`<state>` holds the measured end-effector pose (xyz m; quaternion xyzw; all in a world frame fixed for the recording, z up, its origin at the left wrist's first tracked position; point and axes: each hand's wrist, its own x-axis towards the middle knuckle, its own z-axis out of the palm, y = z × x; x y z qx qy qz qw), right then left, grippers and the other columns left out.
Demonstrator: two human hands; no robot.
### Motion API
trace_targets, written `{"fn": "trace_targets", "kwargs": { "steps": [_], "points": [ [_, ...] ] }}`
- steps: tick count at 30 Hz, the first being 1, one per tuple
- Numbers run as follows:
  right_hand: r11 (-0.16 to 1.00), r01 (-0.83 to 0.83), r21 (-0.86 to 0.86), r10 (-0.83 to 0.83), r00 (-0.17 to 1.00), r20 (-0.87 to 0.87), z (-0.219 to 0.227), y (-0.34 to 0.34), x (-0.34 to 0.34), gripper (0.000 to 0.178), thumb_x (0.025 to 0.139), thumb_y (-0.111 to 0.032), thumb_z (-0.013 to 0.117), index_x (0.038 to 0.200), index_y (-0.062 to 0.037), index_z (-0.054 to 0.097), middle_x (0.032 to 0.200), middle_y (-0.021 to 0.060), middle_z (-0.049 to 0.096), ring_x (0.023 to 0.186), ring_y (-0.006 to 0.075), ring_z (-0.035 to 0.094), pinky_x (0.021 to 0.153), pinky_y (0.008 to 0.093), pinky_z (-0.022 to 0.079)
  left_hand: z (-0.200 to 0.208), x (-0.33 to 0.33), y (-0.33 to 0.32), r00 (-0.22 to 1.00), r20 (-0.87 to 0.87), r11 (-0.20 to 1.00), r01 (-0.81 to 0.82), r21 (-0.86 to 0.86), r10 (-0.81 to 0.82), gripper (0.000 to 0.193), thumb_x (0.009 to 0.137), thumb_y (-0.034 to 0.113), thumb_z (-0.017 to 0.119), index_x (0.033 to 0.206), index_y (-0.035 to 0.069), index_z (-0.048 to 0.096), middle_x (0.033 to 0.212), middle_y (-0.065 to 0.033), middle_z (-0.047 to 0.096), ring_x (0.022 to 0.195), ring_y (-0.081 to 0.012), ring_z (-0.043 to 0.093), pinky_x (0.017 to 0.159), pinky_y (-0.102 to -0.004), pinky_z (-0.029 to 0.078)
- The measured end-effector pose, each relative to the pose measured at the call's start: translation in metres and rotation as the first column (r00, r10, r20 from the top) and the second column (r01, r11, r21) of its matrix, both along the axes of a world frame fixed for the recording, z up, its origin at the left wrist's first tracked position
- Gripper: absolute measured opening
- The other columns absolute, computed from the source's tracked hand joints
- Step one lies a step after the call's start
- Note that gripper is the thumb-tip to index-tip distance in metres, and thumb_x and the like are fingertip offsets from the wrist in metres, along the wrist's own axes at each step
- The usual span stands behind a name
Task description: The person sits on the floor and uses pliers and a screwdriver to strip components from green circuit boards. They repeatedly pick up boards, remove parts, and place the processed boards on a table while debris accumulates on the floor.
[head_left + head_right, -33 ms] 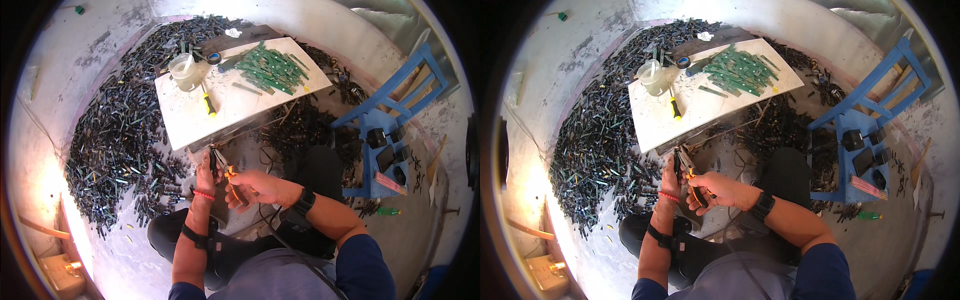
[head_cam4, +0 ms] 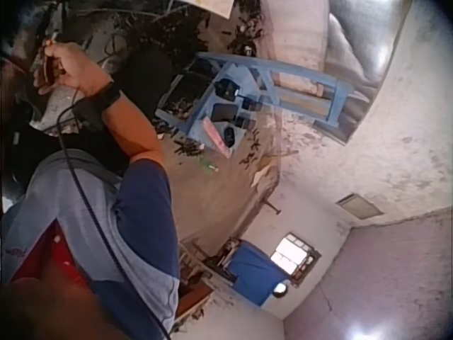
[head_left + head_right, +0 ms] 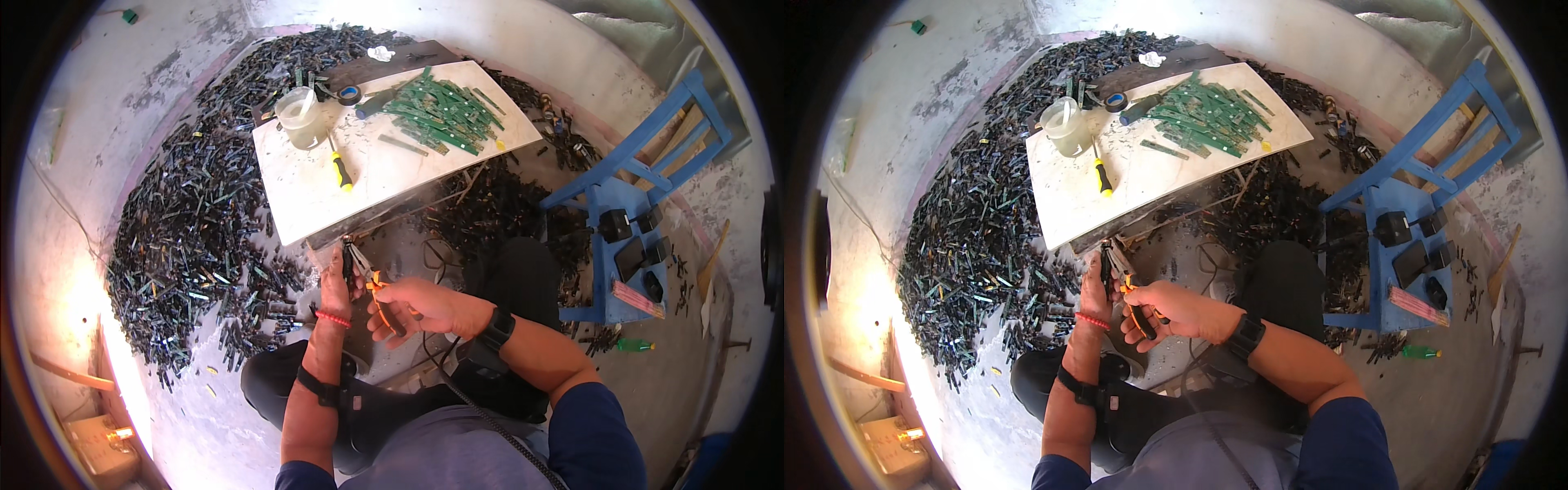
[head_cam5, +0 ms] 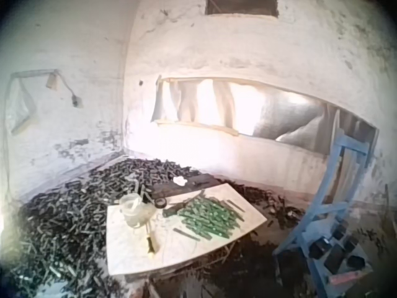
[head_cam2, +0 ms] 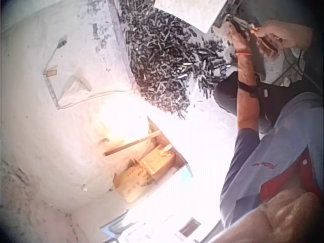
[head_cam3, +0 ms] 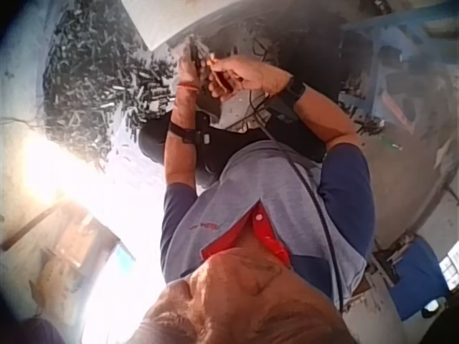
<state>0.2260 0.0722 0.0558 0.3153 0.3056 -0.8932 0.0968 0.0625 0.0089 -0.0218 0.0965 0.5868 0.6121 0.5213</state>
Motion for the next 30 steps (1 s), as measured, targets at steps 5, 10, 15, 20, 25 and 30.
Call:
{"fn": "trace_targets", "kwargs": {
  "steps": [5, 10, 15, 20, 25, 30],
  "points": [
    [1.000, -0.008, -0.002, 0.008, 1.000, -0.010, -0.003, 0.000, -0.001, 0.037, 0.090, -0.031, 0.048, 0.104, 0.0026, 0.051, 0.097, 0.0173, 0.061, 0.087, 0.0309, 0.064, 0.075, 0.0461, 0.053, 0.001, 0.000, 0.000, 0.999, -0.040, 1.000, 0.024, 0.002, -0.024, 0.050, 0.091, 0.053, 0.040, 0.066, 0.011, 0.051, 0.051, -0.0006, 0.049, 0.039, -0.0101, 0.042, 0.037, -0.0226, 0.029],
    [0.999, 0.011, -0.037, -0.011, 1.000, -0.018, -0.005, 0.001, -0.003, 0.036, 0.090, -0.032, 0.048, 0.103, 0.0015, 0.053, 0.096, 0.0166, 0.062, 0.086, 0.0305, 0.064, 0.076, 0.0471, 0.052, -0.003, -0.001, -0.001, 0.998, -0.047, 0.999, 0.033, 0.042, -0.031, 0.050, 0.092, 0.052, 0.038, 0.067, 0.010, 0.052, 0.052, -0.0011, 0.049, 0.039, -0.0099, 0.042, 0.037, -0.0227, 0.030],
    [0.997, 0.029, -0.070, -0.033, 0.998, -0.058, -0.009, 0.003, -0.003, 0.036, 0.090, -0.032, 0.047, 0.102, 0.0007, 0.054, 0.095, 0.0156, 0.063, 0.083, 0.0283, 0.064, 0.075, 0.0464, 0.052, 0.003, 0.002, 0.000, 0.991, -0.133, 0.998, 0.026, 0.056, -0.018, 0.055, 0.090, 0.055, 0.039, 0.064, 0.009, 0.051, 0.048, -0.0033, 0.047, 0.037, -0.0119, 0.041, 0.036, -0.0242, 0.029],
    [0.999, 0.003, -0.043, -0.006, 0.997, -0.079, -0.009, 0.008, -0.002, 0.035, 0.090, -0.031, 0.046, 0.102, 0.0009, 0.054, 0.093, 0.0144, 0.063, 0.076, 0.0251, 0.064, 0.072, 0.0434, 0.053, 0.008, 0.002, 0.000, 0.981, -0.191, 0.999, 0.020, 0.038, -0.013, 0.057, 0.091, 0.057, 0.037, 0.063, 0.009, 0.051, 0.047, -0.0024, 0.046, 0.037, -0.0103, 0.040, 0.036, -0.0234, 0.028],
    [0.999, 0.024, 0.021, -0.024, 0.999, -0.024, -0.016, 0.007, -0.003, 0.031, 0.090, -0.027, 0.046, 0.101, 0.0016, 0.052, 0.091, 0.0149, 0.063, 0.071, 0.0244, 0.064, 0.067, 0.0416, 0.054, 0.003, 0.001, 0.001, 0.974, -0.222, 0.998, 0.051, 0.020, -0.045, 0.059, 0.091, 0.058, 0.035, 0.065, 0.007, 0.051, 0.047, -0.0030, 0.046, 0.037, -0.0111, 0.040, 0.035, -0.0236, 0.028],
    [0.995, 0.059, 0.078, -0.055, 0.997, -0.051, -0.022, 0.005, -0.003, 0.029, 0.090, -0.024, 0.046, 0.100, 0.0022, 0.052, 0.090, 0.0154, 0.063, 0.070, 0.0245, 0.064, 0.065, 0.0410, 0.053, 0.003, 0.003, 0.002, 0.977, -0.200, 0.997, 0.063, -0.040, -0.069, 0.060, 0.092, 0.057, 0.032, 0.066, 0.006, 0.051, 0.048, -0.0032, 0.044, 0.039, -0.0123, 0.041, 0.037, -0.0244, 0.030]
  ]
}}
